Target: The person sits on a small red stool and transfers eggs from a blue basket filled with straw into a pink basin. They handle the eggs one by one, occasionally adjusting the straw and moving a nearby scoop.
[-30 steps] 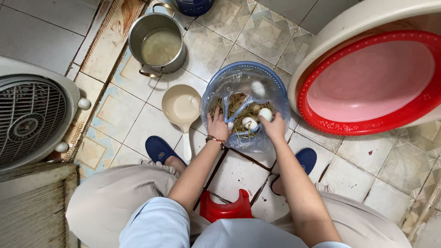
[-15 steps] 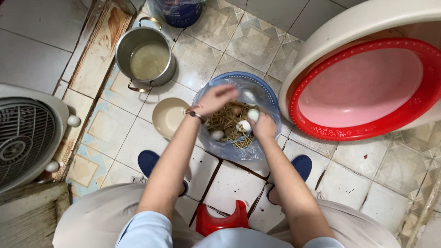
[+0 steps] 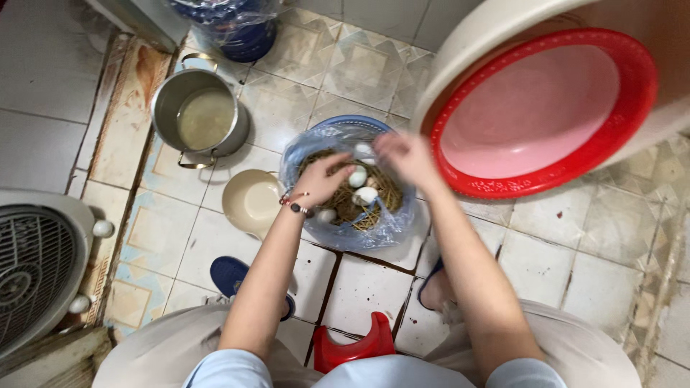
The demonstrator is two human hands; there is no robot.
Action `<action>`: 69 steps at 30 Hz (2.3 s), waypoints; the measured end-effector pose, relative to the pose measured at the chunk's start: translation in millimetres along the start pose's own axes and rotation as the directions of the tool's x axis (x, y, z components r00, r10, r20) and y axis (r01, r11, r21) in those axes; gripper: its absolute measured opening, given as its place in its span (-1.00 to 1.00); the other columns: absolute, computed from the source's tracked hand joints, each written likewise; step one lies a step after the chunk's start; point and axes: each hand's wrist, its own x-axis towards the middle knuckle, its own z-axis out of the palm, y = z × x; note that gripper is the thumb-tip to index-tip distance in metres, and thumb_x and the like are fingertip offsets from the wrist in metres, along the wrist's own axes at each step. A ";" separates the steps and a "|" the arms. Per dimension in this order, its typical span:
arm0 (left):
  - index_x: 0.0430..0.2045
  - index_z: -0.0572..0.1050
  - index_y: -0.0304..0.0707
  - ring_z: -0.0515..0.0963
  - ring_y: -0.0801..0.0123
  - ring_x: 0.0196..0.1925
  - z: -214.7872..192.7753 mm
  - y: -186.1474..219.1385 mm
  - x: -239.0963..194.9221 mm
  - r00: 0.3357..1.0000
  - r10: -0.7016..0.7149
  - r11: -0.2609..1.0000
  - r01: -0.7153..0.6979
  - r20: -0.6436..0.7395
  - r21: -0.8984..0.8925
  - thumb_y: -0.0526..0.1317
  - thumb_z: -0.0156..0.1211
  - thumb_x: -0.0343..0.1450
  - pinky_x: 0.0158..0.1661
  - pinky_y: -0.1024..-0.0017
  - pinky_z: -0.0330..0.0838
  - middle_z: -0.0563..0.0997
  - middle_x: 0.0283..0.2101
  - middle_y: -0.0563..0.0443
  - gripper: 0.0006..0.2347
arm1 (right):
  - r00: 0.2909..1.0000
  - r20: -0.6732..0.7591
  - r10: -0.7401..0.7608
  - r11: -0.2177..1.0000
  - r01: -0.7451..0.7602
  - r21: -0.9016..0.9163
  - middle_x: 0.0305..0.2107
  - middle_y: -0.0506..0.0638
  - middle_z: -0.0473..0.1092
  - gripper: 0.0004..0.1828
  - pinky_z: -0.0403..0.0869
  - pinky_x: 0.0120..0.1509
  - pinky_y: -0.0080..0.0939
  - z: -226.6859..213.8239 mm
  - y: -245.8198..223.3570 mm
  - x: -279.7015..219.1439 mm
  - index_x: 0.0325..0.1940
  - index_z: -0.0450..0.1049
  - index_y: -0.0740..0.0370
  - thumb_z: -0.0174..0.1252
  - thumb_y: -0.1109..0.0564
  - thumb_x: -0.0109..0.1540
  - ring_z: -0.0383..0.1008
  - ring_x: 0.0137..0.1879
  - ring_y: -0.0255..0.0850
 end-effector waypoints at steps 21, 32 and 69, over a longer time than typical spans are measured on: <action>0.08 0.51 -0.30 0.71 0.32 -0.03 44.7 76.3 -39.3 0.999 0.046 0.969 -0.047 -0.011 -0.244 -0.14 0.21 0.46 -0.03 0.36 0.58 0.71 -0.05 -0.09 -0.67 | 0.987 0.046 -0.157 -0.196 0.014 -0.981 0.06 0.10 0.44 -0.77 0.24 0.41 0.19 -217.7 -13.7 3.0 -0.13 0.64 0.13 0.12 0.07 0.24 0.35 0.27 0.00; 0.18 0.44 -0.27 0.66 0.20 -0.03 84.1 92.5 -42.4 0.971 0.219 0.975 -0.220 -0.094 -0.005 -0.16 0.25 0.44 -0.02 0.34 0.50 0.61 0.06 -0.17 -0.59 | 0.915 -0.319 -0.246 0.172 -0.283 -0.944 -0.42 0.09 0.50 -0.64 0.49 -0.24 0.07 -319.8 20.3 -227.5 -0.06 0.53 0.13 0.35 -0.11 0.21 0.55 -0.30 0.04; -0.17 0.50 -0.36 0.55 -0.15 -0.12 116.8 168.3 181.6 0.850 0.486 0.847 -0.402 -0.203 0.347 -0.46 0.41 0.23 -0.11 0.06 0.44 0.54 -0.17 -0.28 -0.68 | 0.259 -0.316 0.913 0.229 0.315 0.921 0.24 0.07 0.38 -0.56 0.43 0.39 0.16 -224.1 296.6 -441.5 0.35 0.29 0.11 0.05 -0.05 0.42 0.40 0.34 0.00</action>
